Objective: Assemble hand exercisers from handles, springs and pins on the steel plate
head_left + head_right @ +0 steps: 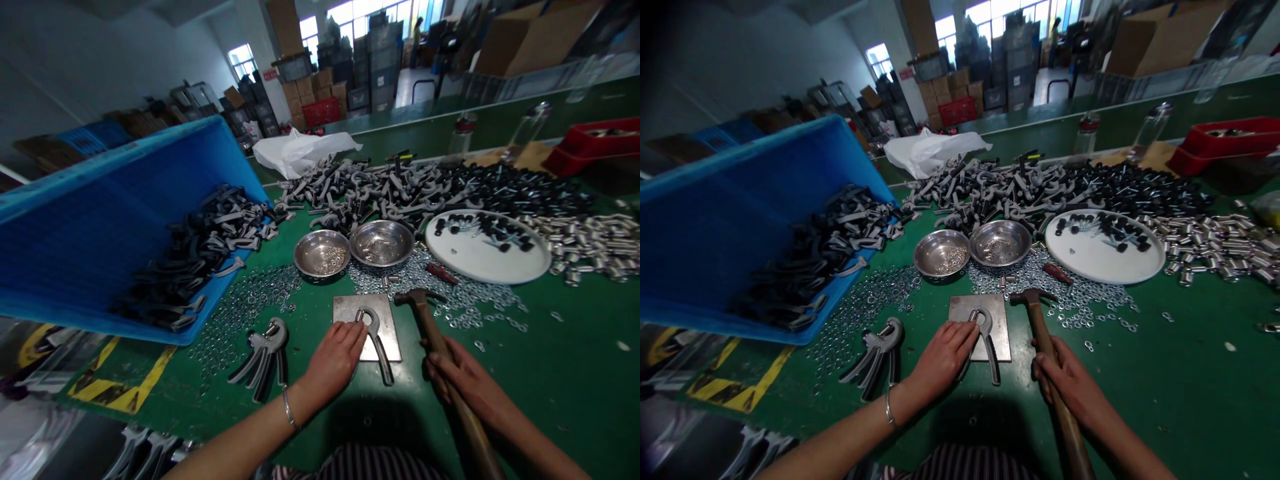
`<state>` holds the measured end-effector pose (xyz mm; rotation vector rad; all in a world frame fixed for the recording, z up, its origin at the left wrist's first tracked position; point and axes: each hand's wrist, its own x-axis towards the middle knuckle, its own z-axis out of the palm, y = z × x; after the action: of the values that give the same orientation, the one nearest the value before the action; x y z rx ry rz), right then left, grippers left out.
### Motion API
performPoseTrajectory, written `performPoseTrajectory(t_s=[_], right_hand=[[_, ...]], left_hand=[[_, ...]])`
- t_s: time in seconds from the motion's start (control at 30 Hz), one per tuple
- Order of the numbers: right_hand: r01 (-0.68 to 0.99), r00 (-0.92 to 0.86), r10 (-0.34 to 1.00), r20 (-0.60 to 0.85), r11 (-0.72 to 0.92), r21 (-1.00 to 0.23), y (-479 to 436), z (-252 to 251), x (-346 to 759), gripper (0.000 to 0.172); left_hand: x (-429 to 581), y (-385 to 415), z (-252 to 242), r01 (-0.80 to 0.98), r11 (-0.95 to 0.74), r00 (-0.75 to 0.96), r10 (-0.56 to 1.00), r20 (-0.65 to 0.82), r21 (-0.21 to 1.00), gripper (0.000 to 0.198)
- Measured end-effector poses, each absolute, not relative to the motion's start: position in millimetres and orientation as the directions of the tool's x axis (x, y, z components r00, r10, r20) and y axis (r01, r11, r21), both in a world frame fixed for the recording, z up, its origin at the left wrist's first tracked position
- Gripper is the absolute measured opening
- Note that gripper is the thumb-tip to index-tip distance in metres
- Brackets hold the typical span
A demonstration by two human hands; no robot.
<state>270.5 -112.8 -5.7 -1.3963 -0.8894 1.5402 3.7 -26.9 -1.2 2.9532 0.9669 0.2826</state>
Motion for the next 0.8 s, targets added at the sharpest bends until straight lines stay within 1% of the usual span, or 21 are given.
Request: performPoseTrajectory(t_s=[0.1,0.2,0.27,0.33,0.43,0.5,0.53,0.6,0.67,0.73,0.8], right_hand=[[0.118,0.012,0.939,-0.344,-0.343,-0.932,-124.0,8.3,283.8,0.053],[0.396,-0.009,0.954,-0.301,-0.273,-0.877,-129.5,26.2,295.5,0.047],[0.499,-0.053,0.957,-0.286,-0.222,-0.837,-129.0,38.6,295.7,0.041],[0.543,-0.075,0.962,-0.262,-0.181,-0.82,-125.7,48.6,289.0,0.041],[0.627,-0.095,0.967,-0.236,-0.126,-0.769,-116.7,52.4,275.8,0.046],[0.695,-0.101,0.952,-0.289,-0.14,-0.705,-110.3,47.0,272.3,0.046],[0.704,-0.106,0.941,-0.321,-0.157,-0.693,-107.9,43.1,272.6,0.045],[0.631,-0.098,0.935,-0.341,-0.207,-0.748,-105.0,36.2,275.8,0.041],[0.494,-0.052,0.947,-0.318,-0.252,-0.832,-105.2,32.3,278.1,0.038],[0.403,0.038,0.957,-0.287,-0.277,-0.872,-108.2,30.2,277.2,0.038],[0.361,0.139,0.953,-0.27,-0.303,-0.882,-114.1,26.3,273.8,0.037]], left_hand=[[5.5,-25.2,3.1,0.641,-0.702,0.693,0.703,0.159,0.309,0.049],[8.6,-16.0,12.1,0.646,-0.555,0.602,0.792,0.096,0.525,0.041],[8.1,-5.8,19.7,0.622,-0.494,0.564,0.821,0.09,0.607,0.036],[3.3,7.1,27.4,0.605,-0.473,0.516,0.845,0.136,0.641,0.032],[-10.8,32.8,36.3,0.614,-0.48,0.461,0.862,0.209,0.626,0.027],[-20.7,55.9,39.9,0.649,-0.492,0.449,0.864,0.23,0.58,0.025],[-24.5,69.5,41.2,0.69,-0.493,0.447,0.866,0.224,0.531,0.025],[-27.9,99.9,42.6,0.781,-0.483,0.452,0.875,0.174,0.397,0.027],[-25.1,131.9,42.6,0.838,-0.468,0.459,0.883,0.101,0.281,0.029],[-17.4,160.5,40.8,0.856,-0.463,0.468,0.883,0.036,0.231,0.024],[-7.6,181.5,37.2,0.867,-0.458,0.471,0.882,-0.02,0.199,0.015]])
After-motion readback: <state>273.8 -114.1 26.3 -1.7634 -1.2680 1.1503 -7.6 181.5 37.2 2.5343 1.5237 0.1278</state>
